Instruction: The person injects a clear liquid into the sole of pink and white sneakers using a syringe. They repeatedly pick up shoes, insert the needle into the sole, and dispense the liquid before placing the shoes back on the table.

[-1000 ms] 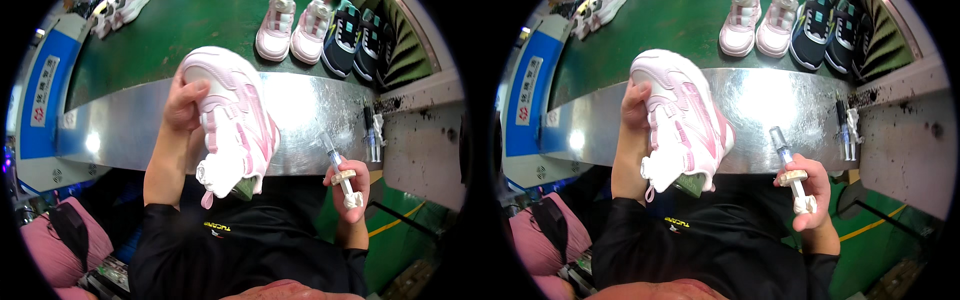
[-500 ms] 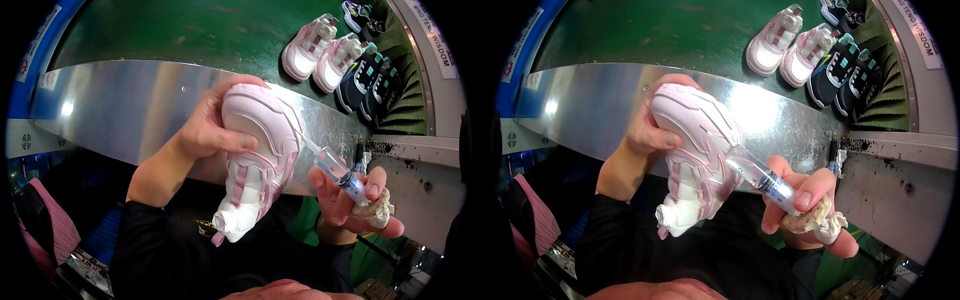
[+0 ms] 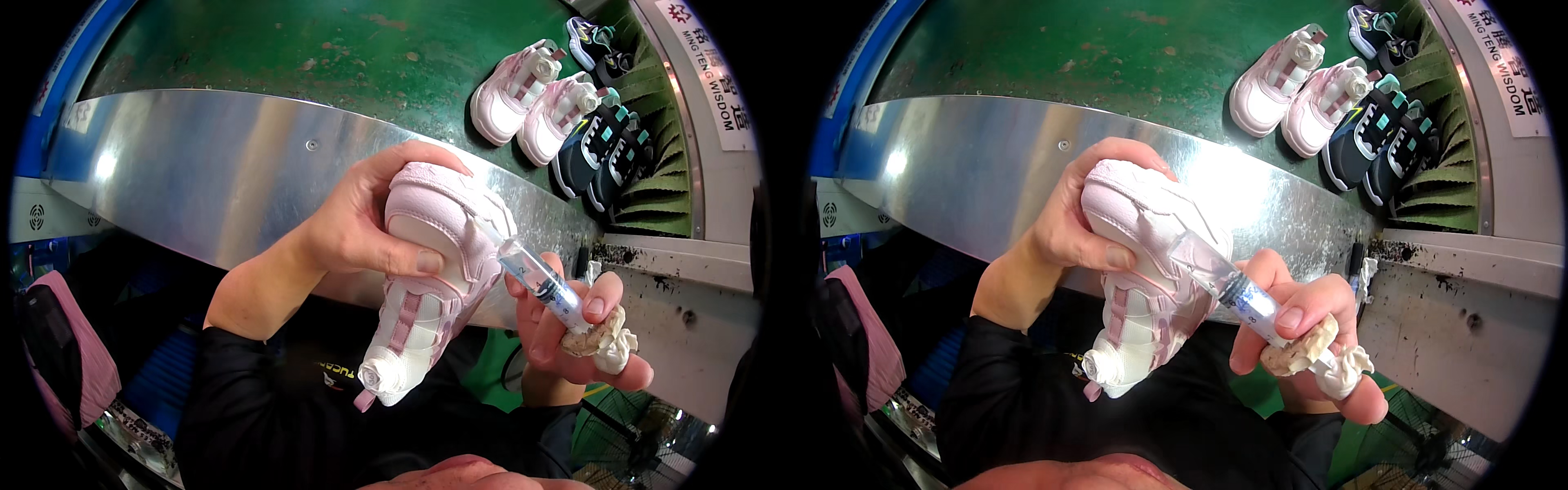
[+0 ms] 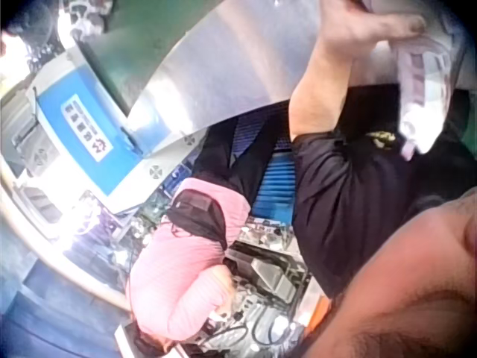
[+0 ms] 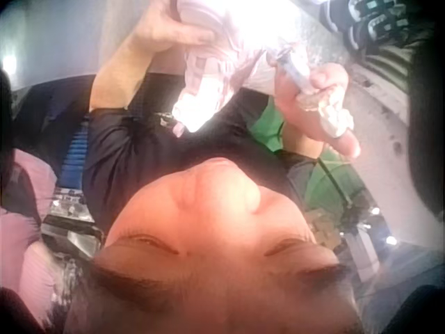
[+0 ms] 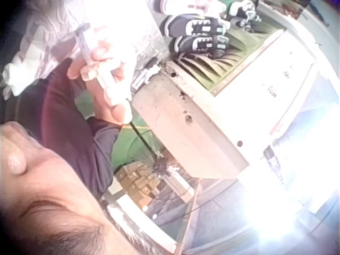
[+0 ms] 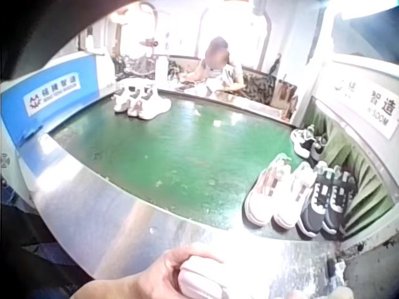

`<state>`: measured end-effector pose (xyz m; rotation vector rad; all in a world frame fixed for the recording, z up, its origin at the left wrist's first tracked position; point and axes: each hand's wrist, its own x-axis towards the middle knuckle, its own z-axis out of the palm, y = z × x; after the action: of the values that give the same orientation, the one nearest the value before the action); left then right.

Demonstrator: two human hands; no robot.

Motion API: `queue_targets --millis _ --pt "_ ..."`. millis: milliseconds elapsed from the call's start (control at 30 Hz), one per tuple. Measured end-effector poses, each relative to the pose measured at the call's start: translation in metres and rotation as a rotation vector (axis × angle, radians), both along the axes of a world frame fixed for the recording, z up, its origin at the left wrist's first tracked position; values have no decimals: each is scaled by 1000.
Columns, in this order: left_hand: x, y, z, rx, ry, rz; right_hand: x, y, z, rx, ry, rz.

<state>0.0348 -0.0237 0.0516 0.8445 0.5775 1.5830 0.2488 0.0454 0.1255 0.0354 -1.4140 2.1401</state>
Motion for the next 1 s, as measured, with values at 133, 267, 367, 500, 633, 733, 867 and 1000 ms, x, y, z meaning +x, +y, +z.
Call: queue_targets --millis 133,267,367,500,633,733,867,1000 --pt "-1 0 0 20 37 19 1 -2 0 6 2 -4" --pt "-3 0 -1 8 66 35 8 0 -1 4 -11 5" --pt "-6 0 -3 -2 63 36 8 0 -2 -6 -16 2" --pt "-5 1 0 -30 64 46 13 1 -7 -39 -14 -4" --pt "-6 0 1 -73 58 52 16 2 -13 -58 4 14" --pt "-6 0 1 -83 49 61 19 0 -14 -65 -9 -26" --pt "-6 2 -2 -65 53 72 15 1 -20 -35 45 -56" --pt "-6 3 -2 -80 48 96 18 1 -27 -38 69 -25"
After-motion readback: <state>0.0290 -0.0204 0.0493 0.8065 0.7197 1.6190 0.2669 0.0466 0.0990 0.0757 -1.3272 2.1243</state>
